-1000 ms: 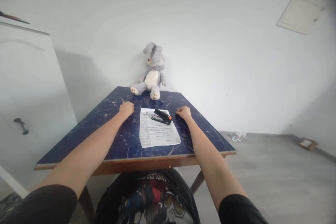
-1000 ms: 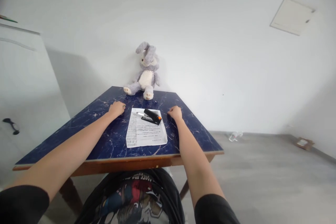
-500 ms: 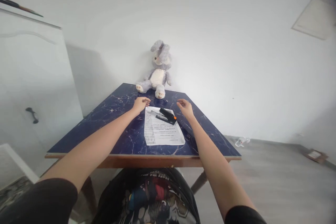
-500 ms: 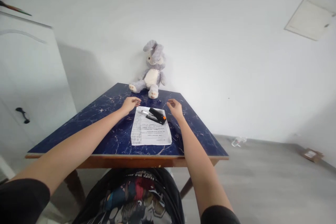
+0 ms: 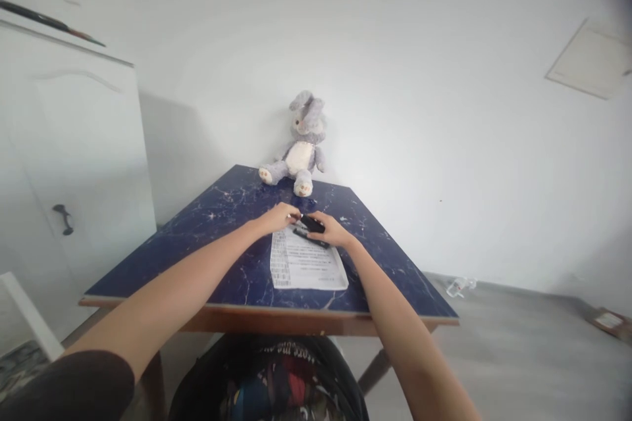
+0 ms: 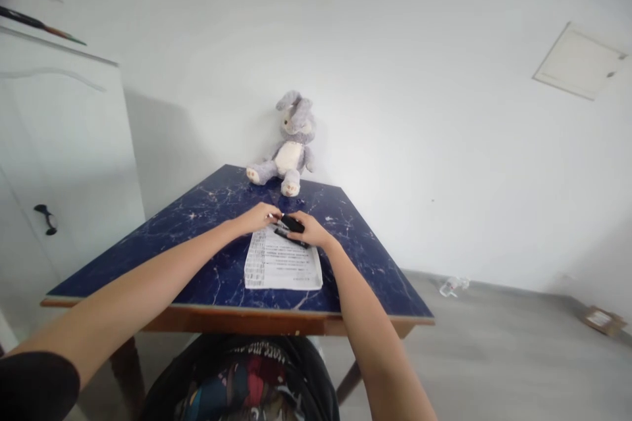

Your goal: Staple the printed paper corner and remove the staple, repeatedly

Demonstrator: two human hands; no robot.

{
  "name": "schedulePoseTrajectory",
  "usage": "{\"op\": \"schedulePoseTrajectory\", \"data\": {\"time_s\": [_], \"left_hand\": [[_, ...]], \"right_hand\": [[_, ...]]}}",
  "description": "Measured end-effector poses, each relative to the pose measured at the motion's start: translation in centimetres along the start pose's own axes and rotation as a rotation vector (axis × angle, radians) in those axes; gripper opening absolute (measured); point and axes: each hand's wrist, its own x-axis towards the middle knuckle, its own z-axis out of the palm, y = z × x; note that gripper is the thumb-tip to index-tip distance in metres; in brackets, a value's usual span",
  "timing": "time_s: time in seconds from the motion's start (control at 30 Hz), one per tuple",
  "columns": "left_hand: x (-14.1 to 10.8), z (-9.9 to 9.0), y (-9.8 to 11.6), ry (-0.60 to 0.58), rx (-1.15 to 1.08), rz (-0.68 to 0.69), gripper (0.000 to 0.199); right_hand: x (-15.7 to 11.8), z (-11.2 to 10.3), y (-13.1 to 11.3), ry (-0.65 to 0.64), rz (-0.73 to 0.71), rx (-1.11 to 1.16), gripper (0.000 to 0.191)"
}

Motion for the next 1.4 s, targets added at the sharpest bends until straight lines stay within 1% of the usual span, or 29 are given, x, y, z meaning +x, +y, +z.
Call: {"op": "schedulePoseTrajectory", "data": {"time_s": [0.07,0.17,0.3,0.5,0.73,1.07,1.17,1.23,1.4], "left_hand": [[-0.1,0.0,0.0,-0.034,0.056,0.027,0.017],[-0.3,-0.1,-0.4,-0.047,0.108,0.014,0.020],[-0.3,-0.3,-0.7,-0.073,0.078,-0.005,0.018],[-0.4,-0.2,-0.6,-0.089,0.086,-0.025,0.019],[-0.4,-0.1,-0.5,-0.055,0.047,-0.040,0.019],[-0.1,-0.1,-1.0,-0.079,0.084,-0.018,0.014],[0.0,-0.6,-1.4,-0.097,0.094,-0.021,0.014],[-0.2,-1.3,-2.0,-0.124,0.077,-0.024,0.016],[-0.9,-3.4,-4.2,-0.196,-0.065,-0.033,0.030]], "right_hand": [[0.1,0.0,0.0,-0.006,0.003,-0.006,0.056],[0.0,0.0,0.1,-0.017,0.005,-0.024,0.055],[0.0,-0.2,0.0,-0.021,0.001,-0.027,0.054],[0.1,-0.2,0.0,-0.025,-0.007,-0.025,0.055],[0.2,-0.2,0.3,-0.024,-0.017,-0.048,0.054],[0.0,-0.1,0.5,-0.039,-0.004,-0.057,0.054],[0.0,-0.2,0.3,-0.032,-0.001,-0.046,0.054],[0.0,-0.3,-0.1,-0.038,0.025,-0.028,0.051],[-0.1,-0.3,-0.7,-0.073,0.136,0.078,0.040]]}}
